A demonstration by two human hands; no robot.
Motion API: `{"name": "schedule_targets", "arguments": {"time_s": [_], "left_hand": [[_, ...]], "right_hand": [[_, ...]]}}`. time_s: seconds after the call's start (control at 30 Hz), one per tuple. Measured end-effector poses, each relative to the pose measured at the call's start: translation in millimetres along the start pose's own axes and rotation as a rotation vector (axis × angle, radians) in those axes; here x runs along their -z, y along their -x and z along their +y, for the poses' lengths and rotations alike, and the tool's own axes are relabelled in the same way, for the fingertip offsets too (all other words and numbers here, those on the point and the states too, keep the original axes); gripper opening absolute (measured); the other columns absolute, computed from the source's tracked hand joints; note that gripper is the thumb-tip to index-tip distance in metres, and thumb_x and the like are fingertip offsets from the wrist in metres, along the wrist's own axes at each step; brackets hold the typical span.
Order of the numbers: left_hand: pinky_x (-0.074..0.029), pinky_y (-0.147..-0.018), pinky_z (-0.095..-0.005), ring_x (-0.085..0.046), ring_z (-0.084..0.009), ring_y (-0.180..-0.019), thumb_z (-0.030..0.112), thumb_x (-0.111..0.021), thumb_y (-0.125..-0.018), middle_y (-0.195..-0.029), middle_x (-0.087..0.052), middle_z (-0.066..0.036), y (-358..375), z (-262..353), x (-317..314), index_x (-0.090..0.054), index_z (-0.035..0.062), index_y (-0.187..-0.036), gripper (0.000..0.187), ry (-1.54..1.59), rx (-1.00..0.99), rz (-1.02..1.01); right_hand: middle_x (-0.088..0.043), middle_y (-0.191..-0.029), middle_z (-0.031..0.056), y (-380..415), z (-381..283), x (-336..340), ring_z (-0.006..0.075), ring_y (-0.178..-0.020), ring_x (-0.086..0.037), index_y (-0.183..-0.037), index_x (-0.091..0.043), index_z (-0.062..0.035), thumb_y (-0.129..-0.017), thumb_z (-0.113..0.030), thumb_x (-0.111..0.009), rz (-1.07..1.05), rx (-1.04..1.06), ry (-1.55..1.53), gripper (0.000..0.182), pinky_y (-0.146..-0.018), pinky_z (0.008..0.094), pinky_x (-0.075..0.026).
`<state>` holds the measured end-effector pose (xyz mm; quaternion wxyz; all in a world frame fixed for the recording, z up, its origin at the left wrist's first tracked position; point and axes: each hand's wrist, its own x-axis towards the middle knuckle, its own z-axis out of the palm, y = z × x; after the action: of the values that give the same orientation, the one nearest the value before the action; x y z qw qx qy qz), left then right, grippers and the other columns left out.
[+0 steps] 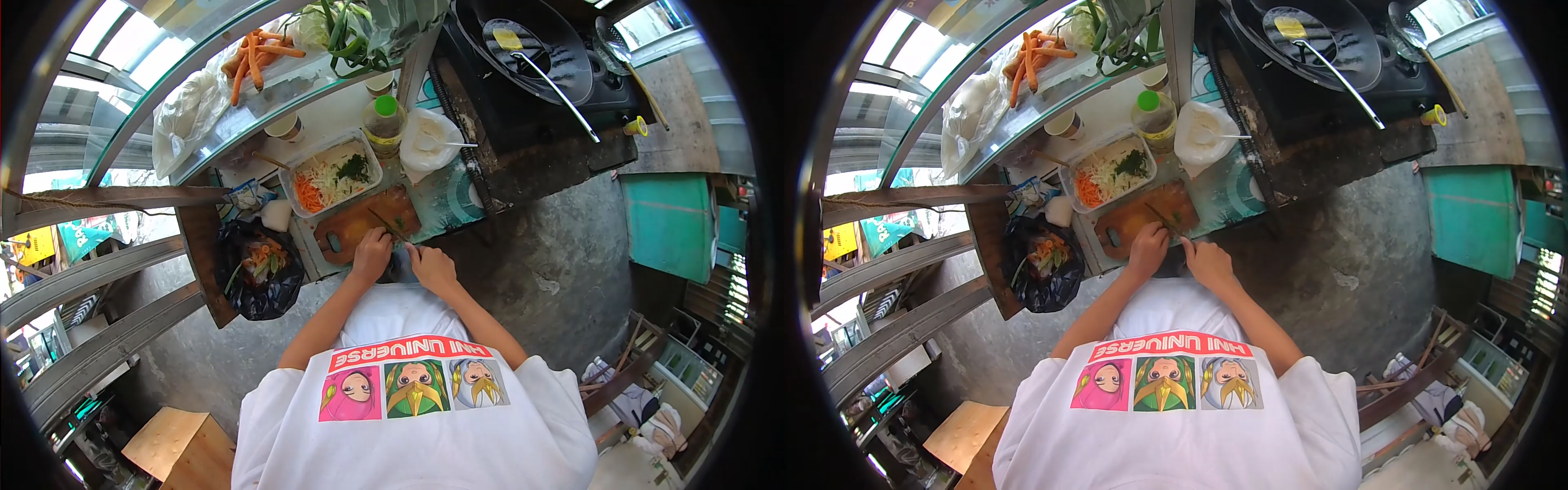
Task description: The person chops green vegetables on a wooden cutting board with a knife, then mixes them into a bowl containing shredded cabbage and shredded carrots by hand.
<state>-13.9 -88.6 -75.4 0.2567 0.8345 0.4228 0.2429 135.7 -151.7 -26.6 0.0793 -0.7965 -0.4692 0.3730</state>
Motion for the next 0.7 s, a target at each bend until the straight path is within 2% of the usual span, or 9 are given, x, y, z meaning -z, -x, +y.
{"name": "schedule_targets", "arguments": {"time_s": [0.27,0.33,0.7], "left_hand": [[-0.05,-0.075,-0.0387,-0.06,-0.0327,-0.085,0.003,-0.061,-0.074,-0.091,-0.061,-0.016,-7.1,0.6,2.0,-0.065,-0.0022,-0.083,0.011,0.024,0.047,-0.047],[-0.051,-0.072,-0.0378,-0.059,-0.0296,-0.084,0.003,-0.06,-0.074,-0.089,-0.059,-0.013,-4.9,0.5,-0.2,-0.064,-0.002,-0.082,0.01,-0.003,-0.011,-0.009],[-0.05,-0.075,-0.0389,-0.06,-0.0327,-0.085,0.001,-0.061,-0.073,-0.09,-0.062,-0.016,-3.5,-0.8,-3.3,-0.065,-0.003,-0.081,0.01,0.05,0.051,0.013]], "right_hand": [[-0.063,-0.072,0.0243,7.6,-1.5,3.3,0.0409,-0.071,-0.063,-0.075,-0.067,0.0,-0.092,-0.047,-0.044,0.007,-0.006,0.069,0.056,-0.065,0.0488,-0.05],[-0.063,-0.07,0.0236,-1.3,10.0,-13.2,0.0411,-0.067,-0.063,-0.073,-0.066,-0.0003,-0.093,-0.046,-0.044,0.075,0.088,0.164,0.055,-0.062,0.0494,-0.05],[-0.063,-0.067,0.0224,-2.2,13.1,-17.0,0.0408,-0.063,-0.063,-0.07,-0.065,-0.0005,-0.094,-0.046,-0.042,0.091,0.109,0.138,0.056,-0.059,0.0498,-0.05]]}}
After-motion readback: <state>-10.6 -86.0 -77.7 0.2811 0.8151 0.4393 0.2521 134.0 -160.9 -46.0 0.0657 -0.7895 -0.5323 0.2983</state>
